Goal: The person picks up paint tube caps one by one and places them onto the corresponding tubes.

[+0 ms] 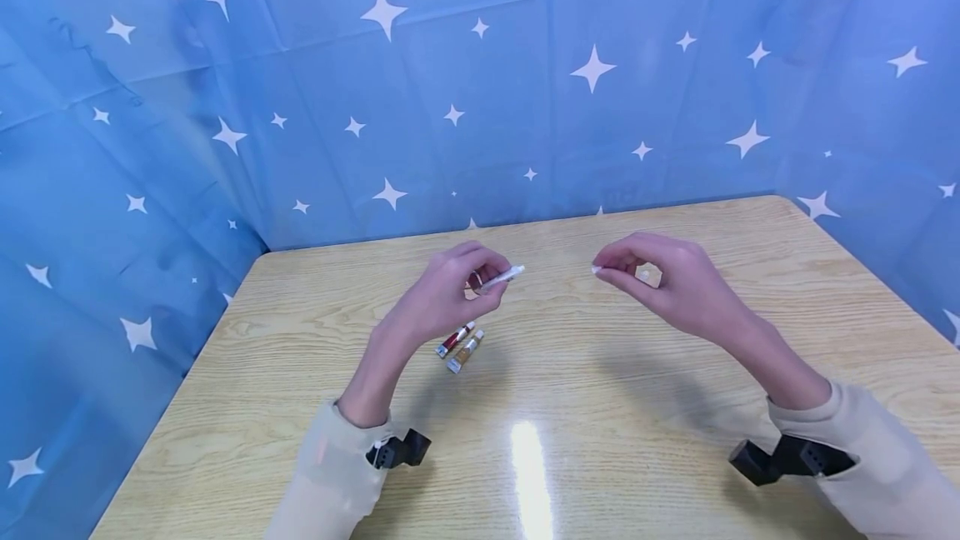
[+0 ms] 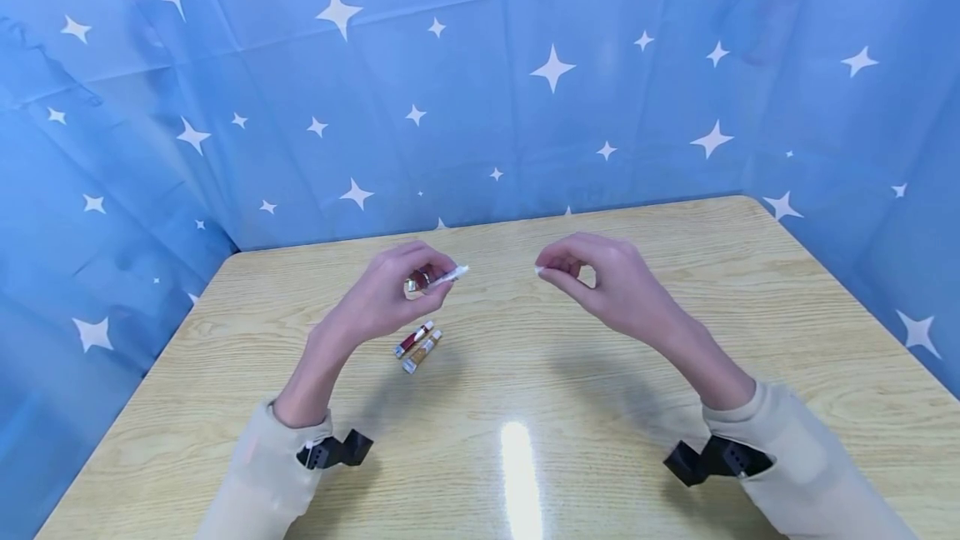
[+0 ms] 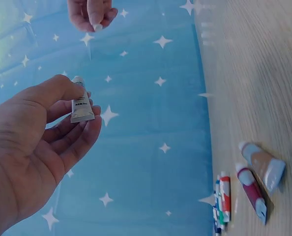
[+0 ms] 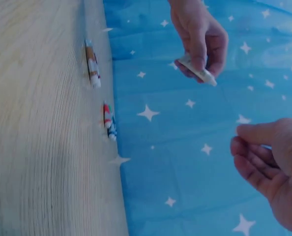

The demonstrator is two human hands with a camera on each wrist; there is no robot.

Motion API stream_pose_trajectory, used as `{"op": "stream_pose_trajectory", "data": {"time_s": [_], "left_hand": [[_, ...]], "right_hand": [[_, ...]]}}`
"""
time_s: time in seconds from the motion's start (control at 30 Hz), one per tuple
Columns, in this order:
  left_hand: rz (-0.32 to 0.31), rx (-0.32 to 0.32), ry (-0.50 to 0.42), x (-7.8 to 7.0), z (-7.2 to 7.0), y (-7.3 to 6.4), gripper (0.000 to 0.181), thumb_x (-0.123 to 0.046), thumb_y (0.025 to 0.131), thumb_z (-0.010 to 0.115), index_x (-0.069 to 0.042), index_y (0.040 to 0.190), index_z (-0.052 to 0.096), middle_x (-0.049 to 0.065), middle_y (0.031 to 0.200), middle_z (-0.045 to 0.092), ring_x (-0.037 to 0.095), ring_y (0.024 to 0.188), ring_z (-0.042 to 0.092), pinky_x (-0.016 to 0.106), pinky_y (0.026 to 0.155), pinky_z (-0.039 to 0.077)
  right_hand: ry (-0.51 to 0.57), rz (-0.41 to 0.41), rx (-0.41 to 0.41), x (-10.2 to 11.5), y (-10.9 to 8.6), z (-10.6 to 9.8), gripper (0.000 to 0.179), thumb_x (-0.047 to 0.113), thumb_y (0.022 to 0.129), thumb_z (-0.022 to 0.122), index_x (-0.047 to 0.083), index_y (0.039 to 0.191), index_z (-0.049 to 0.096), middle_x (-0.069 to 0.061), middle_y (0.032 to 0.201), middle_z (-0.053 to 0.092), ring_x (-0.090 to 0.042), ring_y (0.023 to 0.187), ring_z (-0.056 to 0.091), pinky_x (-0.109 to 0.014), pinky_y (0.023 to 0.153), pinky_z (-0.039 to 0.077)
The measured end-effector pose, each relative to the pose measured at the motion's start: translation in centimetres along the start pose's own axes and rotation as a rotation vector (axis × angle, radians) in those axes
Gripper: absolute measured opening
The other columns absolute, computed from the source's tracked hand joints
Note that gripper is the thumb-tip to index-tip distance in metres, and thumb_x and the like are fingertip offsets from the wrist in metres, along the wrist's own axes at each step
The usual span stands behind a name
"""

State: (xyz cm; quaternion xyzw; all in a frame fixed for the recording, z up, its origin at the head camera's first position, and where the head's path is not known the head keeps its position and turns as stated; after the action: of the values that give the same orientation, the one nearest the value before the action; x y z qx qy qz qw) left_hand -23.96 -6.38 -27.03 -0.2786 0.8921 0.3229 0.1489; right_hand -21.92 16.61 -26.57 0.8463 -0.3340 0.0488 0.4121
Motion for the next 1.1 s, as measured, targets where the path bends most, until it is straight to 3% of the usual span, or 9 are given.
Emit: {"op": "stream_pose_trajectory", "data": {"time_s": [0.23,0.67,1.1], "left_hand": [[0.071,0.031,0.02,-2.0,0.5,0.2,0.014,-0.004,0.094,0.067,0.0,0.108,0.069,0.006,0.099,0.065,0.014,0.084,0.061,0.02,0.075,0.052],[0.221,0.008,0.028,-4.6,1.6,0.5,0.013,-0.002,0.093,0.071,0.001,0.105,0.071,0.007,0.097,0.067,0.013,0.082,0.064,0.013,0.076,0.05],[0.252,0.007,0.052,-5.2,2.2,0.5,0.013,-0.003,0.093,0.072,0.001,0.106,0.071,0.007,0.097,0.066,0.013,0.083,0.063,0.011,0.076,0.048]], "right_hand": [[0.04,-0.018,-0.004,1.4,0.1,0.1,0.033,-0.006,0.078,0.082,0.015,0.102,0.074,0.01,0.091,0.071,-0.003,0.078,0.062,-0.017,0.064,0.046],[0.148,-0.088,-0.031,3.0,0.1,0.6,0.037,-0.012,0.075,0.082,0.014,0.1,0.073,0.01,0.091,0.07,-0.003,0.078,0.062,-0.016,0.068,0.048],[0.199,-0.126,-0.033,3.4,-0.2,1.1,0.039,-0.014,0.075,0.079,0.012,0.103,0.072,0.004,0.091,0.071,-0.008,0.077,0.062,-0.015,0.073,0.049]]}}
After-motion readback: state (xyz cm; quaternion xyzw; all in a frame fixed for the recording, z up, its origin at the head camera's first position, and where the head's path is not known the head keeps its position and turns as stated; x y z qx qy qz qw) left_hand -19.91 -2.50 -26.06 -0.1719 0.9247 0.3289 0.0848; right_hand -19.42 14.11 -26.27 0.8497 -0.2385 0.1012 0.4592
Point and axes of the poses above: each hand's wrist, its own y-axis towards the middle knuckle, its own z-axis out of the palm, x = y × z, the point moved 7 cm from there along y, towards the middle knuckle
